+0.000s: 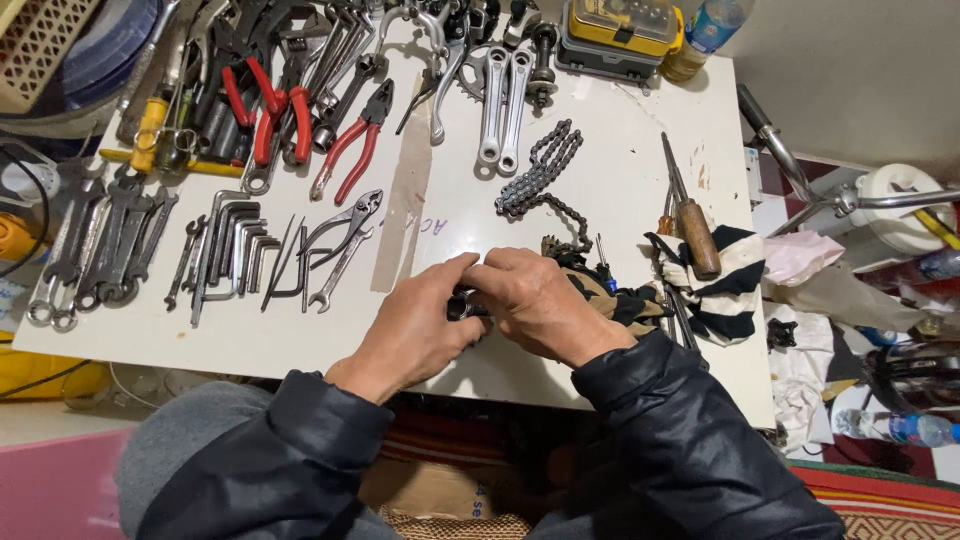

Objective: The person cleans a bicycle cassette with a cloth, wiping the teeth and sides of the sprockets. They then pick up a bicycle chain and place it onto the cassette, rotating the cassette to thread the chain through the gears.

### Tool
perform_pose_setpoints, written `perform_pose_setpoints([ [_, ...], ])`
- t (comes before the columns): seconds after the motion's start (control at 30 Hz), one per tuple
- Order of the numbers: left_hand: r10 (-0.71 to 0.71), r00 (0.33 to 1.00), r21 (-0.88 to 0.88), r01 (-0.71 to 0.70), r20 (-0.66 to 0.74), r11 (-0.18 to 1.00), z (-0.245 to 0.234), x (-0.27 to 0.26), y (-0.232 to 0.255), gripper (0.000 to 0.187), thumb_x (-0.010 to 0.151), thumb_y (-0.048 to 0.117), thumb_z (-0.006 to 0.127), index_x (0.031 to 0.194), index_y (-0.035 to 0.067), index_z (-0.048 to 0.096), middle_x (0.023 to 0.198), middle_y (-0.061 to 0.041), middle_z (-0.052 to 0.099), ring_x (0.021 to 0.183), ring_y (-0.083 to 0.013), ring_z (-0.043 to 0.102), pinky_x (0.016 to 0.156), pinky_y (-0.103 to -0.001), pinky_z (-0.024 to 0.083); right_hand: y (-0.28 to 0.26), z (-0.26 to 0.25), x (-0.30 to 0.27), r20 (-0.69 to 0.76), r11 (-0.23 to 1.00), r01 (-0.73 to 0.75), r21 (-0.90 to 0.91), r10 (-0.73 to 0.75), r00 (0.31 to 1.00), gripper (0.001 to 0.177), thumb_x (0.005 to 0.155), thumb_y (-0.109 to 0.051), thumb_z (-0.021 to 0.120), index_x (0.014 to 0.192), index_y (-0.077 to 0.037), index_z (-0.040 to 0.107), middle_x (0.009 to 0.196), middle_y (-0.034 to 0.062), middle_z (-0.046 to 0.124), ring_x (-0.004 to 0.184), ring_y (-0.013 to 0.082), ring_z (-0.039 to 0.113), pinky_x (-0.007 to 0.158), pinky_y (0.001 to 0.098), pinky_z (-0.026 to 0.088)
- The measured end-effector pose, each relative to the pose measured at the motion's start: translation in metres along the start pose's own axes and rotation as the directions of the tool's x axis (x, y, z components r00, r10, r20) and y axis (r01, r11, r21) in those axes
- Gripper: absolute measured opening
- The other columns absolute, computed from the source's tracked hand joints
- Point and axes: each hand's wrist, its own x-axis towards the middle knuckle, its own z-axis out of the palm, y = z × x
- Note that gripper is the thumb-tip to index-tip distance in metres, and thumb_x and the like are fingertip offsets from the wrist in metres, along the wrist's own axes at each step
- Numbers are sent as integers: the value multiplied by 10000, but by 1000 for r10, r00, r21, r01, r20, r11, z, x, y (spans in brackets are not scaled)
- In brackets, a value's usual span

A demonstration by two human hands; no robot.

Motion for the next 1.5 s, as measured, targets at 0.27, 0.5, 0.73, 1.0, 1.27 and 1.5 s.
perform_pose_setpoints([
  [0.27, 258, 965, 411, -214, -54, 886, -5, 2, -11, 676, 886, 68, 686, 1484, -41, 392, 745, -194, 720, 730, -387, 736, 703, -511, 601, -13, -11, 9, 108, 977, -178, 119, 166, 980, 147, 897, -88, 727, 1024, -126, 664, 761, 59, 626, 751, 286, 698, 704, 398, 589],
  [0.5, 483, 868, 536, -354, -117, 766, -8, 11, -36, 73, 967, 107, 564, 926, 130, 620, 526, -17, 595, 495, -288, 654, 566, -398, 563, -7, -33, 18, 287, 935, -328, 133, 280, 916, 430, 828, -63, 746, 1223, -114, 584, 1050, 130, 743, 1030, 371, 719, 909, 540, 559],
  [0.73, 468, 854, 507, -306, -228, 805, -23, 0, -32, 243, 984, 94, 526, 765, 162, 606, 493, 0, 568, 455, -247, 625, 567, -360, 545, 88, -76, 20, 73, 917, -309, -254, 337, 939, 524, 859, 33, 630, 1352, -144, 636, 1266, 139, 670, 1183, 373, 644, 1048, 529, 474],
  [1.0, 415, 878, 408, -298, -239, 863, -55, -18, -18, 330, 972, 61, 516, 684, 149, 650, 431, 5, 559, 404, -197, 599, 505, -296, 509, 190, -45, 28, 141, 710, -143, -690, 325, 935, 542, 922, -198, 644, 1449, -273, 543, 1448, 48, 551, 1364, 331, 519, 1084, 532, 458],
  [1.27, 192, 958, 369, -103, -213, 924, -84, -39, -18, 210, 954, 158, 572, 805, 119, 715, 507, -91, 670, 539, -317, 718, 569, -418, 562, 188, -34, 55, 275, 641, -70, -764, 422, 864, 616, 945, -254, 585, 1532, -337, 418, 1522, 31, 452, 1432, 297, 420, 1156, 535, 359],
  [1.5, -33, 978, 305, 96, -205, 948, -100, -43, -17, 221, 959, 239, 560, 1001, 148, 757, 671, -104, 771, 751, -361, 773, 702, -497, 574, 192, -33, 68, 294, 599, -52, -799, 464, 836, 682, 969, -360, 636, 1586, -433, 353, 1363, 46, 570, 1303, 252, 546, 1168, 503, 377],
])
